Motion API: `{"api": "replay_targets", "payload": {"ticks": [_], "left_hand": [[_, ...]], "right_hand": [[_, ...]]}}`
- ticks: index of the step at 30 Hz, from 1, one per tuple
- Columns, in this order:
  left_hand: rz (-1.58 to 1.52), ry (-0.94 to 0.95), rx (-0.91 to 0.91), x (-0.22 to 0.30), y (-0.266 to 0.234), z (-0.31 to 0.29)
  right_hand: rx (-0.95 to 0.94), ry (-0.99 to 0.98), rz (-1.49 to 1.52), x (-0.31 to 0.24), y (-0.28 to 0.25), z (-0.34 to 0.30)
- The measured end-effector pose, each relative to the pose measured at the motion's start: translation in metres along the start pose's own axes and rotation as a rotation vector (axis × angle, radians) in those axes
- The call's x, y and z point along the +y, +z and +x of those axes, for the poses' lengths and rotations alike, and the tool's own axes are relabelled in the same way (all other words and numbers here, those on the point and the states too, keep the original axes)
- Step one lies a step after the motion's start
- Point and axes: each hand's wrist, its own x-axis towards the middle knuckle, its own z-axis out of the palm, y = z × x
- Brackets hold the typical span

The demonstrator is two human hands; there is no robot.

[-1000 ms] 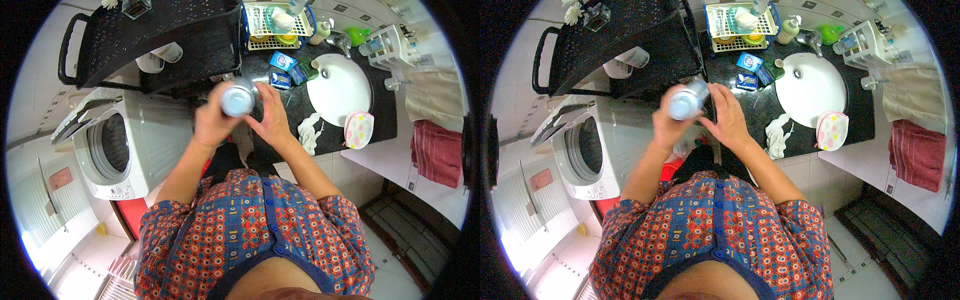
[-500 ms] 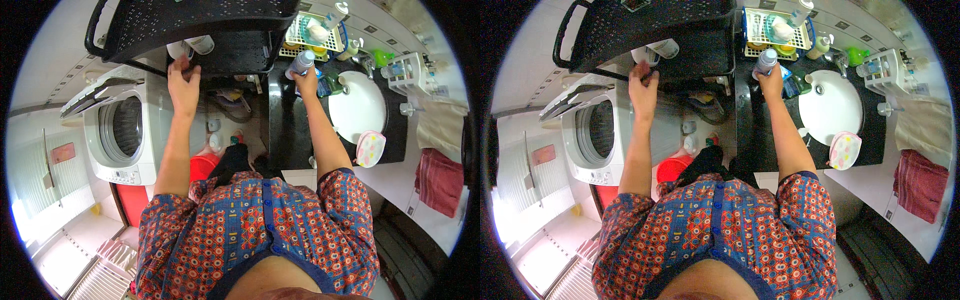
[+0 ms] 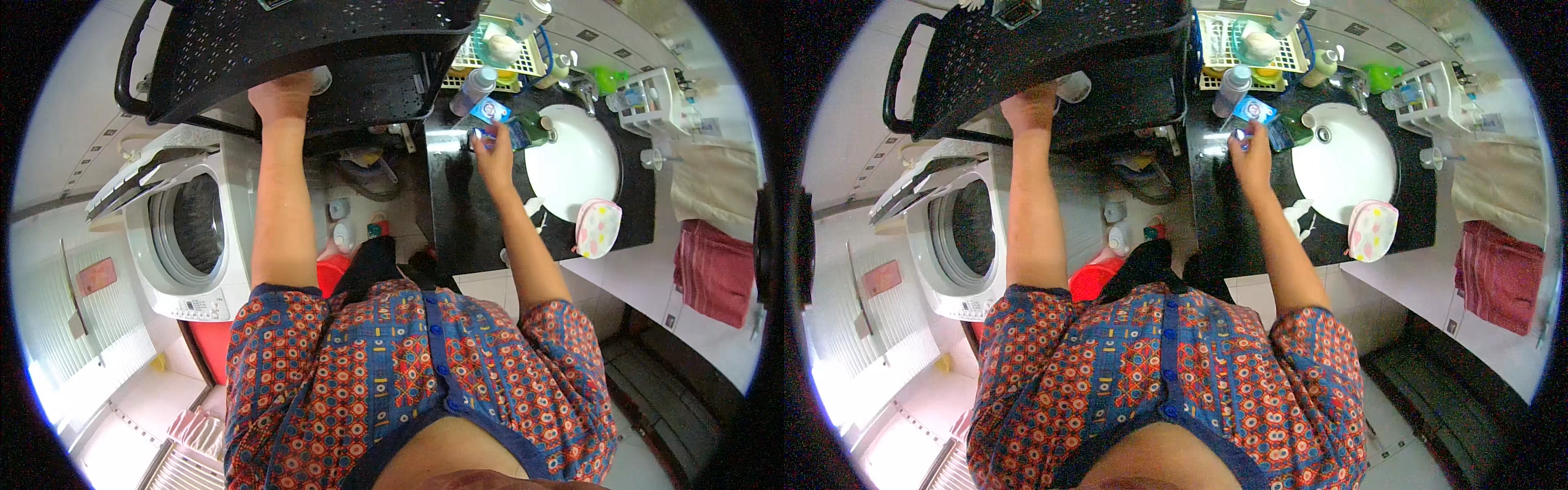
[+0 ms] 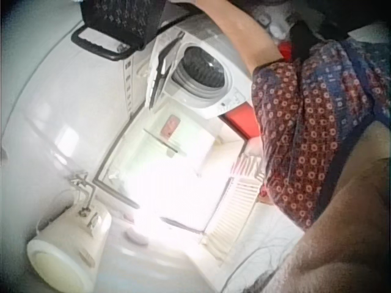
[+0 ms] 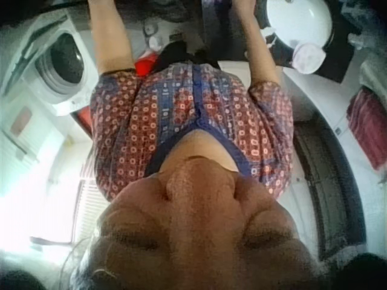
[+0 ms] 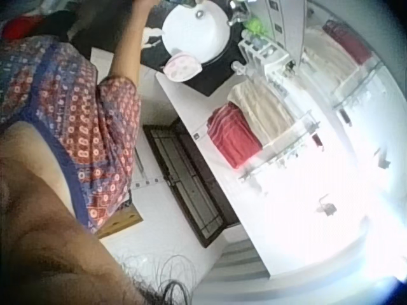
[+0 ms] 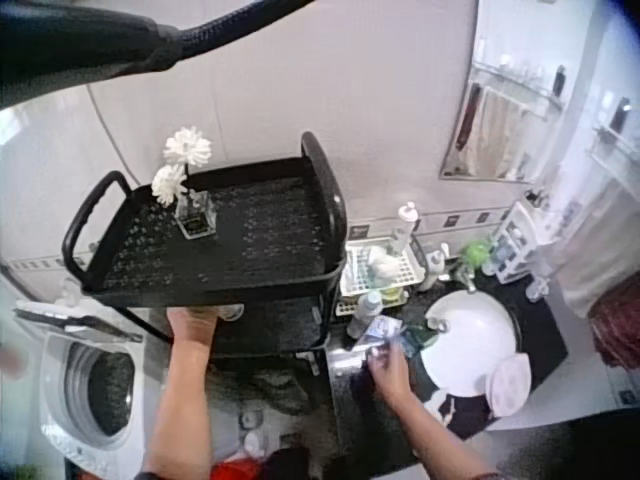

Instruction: The person cleans a bathroom sink and surrounding surfaces using a white cloth. They wipe the countertop, the sink basin, and the faucet, then rinse the cloth under running water. The person also wipes a glass shelf above the sink and a black plastic rack, moving various toiletries and bottles to access the surfaces.

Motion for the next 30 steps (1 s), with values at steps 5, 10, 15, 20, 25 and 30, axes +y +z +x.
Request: {"api": "replay_targets", "payload": {"ticks": [5,10,15,20,25,30], "left_hand": [[0.031,0.12,0.114,-0.026,0.014,0.012],[-0.065,-0.009,-0.087,-0.023,-0.008,0.003],[-0.693,-0.557,-0.13,0.018,-0.046,-0.031],[-0.617,-0.415,0.164,0.037,-0.063,-0.067],[-0.828,-0.316,0.147,0.049,-0.109,-0.098],[-0.915,-0.131,-0.161,0.088,-0.174,-0.125]], "right_hand": [[-0.13,0.097,0.122,0.0,-0.031,-0.101],[-0.17,0.14,0.116,-0.003,-0.052,-0.15],[-0.209,0.159,0.146,-0.007,-0.057,-0.165],[-0.213,0.031,0.101,-0.019,-0.071,-0.159],[-0.1,-0.176,-0.159,-0.004,-0.115,-0.162],[-0.054,-0.101,-0.628,0.038,-0.152,-0.176]]}}
